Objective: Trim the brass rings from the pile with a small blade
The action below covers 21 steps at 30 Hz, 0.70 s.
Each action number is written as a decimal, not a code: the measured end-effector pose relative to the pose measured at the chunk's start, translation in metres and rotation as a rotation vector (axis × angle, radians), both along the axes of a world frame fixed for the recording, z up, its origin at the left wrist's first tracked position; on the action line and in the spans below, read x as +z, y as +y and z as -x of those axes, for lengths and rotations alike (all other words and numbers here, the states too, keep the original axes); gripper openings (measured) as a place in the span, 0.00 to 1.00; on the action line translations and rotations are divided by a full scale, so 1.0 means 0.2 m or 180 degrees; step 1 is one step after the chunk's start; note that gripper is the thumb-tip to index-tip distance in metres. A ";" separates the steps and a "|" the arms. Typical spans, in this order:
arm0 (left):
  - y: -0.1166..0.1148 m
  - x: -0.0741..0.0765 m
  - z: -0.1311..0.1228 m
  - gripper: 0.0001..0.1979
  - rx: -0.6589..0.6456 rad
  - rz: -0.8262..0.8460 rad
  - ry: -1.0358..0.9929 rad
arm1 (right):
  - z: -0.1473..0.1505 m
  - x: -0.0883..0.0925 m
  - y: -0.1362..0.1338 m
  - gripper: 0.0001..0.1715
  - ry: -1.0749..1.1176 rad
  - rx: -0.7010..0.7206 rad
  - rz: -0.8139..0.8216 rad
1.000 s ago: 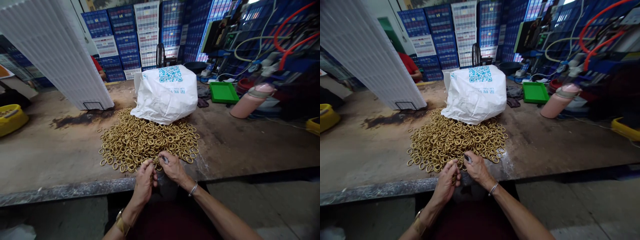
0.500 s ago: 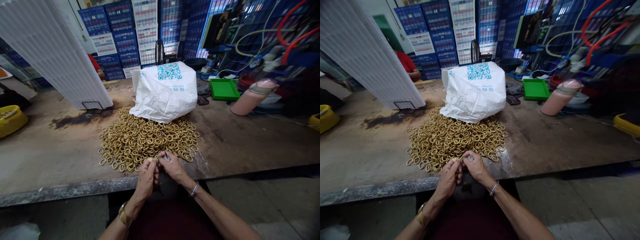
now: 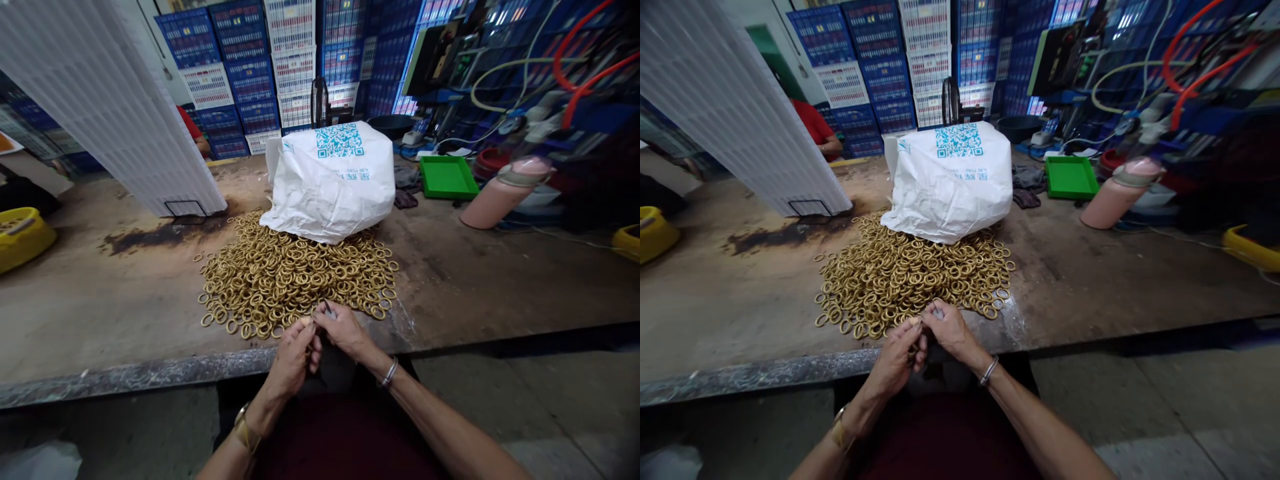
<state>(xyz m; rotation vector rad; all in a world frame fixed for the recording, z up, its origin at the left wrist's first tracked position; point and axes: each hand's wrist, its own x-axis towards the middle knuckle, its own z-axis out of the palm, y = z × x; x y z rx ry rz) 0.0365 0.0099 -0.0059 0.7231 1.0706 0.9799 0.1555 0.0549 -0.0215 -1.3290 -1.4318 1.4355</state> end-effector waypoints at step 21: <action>-0.05 -0.01 0.05 0.15 0.0000 -0.0390 0.0329 | 0.00 0.08 -0.04 0.10 0.0033 0.0205 -0.0223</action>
